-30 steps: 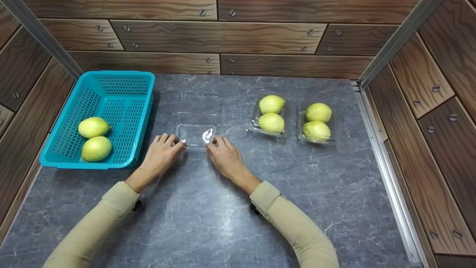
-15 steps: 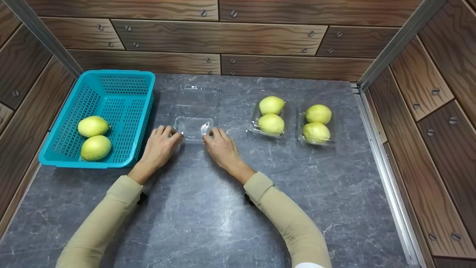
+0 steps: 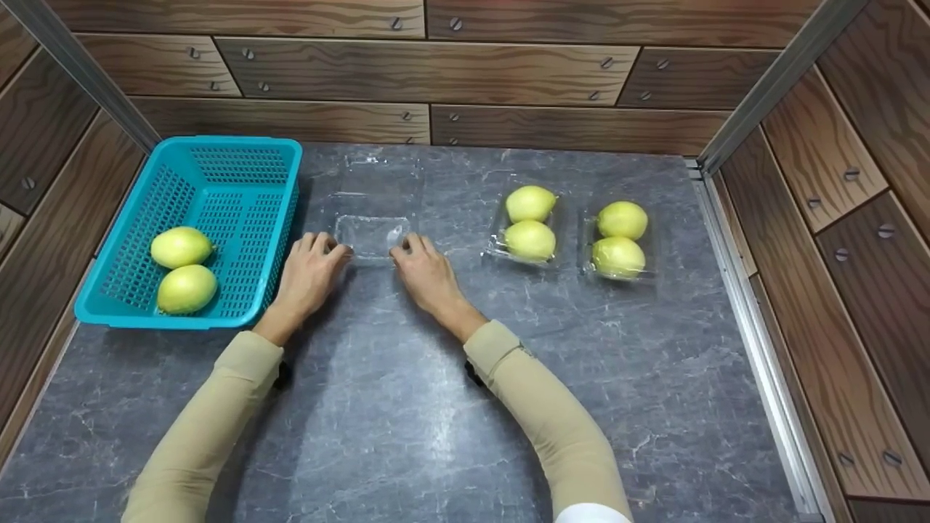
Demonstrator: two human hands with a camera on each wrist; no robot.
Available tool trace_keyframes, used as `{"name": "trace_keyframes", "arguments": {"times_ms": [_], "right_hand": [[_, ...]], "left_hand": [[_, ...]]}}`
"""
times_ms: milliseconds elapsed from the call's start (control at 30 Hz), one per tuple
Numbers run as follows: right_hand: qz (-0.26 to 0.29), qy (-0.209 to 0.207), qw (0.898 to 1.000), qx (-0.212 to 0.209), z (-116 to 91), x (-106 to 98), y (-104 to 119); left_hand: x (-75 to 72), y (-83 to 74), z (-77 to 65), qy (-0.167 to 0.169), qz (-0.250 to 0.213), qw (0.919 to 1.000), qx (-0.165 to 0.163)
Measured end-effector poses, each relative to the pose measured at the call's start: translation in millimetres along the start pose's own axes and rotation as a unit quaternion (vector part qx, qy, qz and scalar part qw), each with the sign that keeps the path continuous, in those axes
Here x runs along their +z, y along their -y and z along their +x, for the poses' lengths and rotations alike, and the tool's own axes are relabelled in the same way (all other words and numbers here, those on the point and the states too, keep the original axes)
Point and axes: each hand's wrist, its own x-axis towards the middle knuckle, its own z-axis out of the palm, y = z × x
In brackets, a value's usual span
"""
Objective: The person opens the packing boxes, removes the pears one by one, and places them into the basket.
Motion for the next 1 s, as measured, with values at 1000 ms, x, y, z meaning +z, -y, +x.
{"name": "trace_keyframes", "arguments": {"times_ms": [1000], "right_hand": [[0.008,-0.001,1.000,0.022,31.2,13.8,-5.5]], "left_hand": [[10.4,8.4,22.2,-0.044,-0.065,0.9949,-0.063]]}}
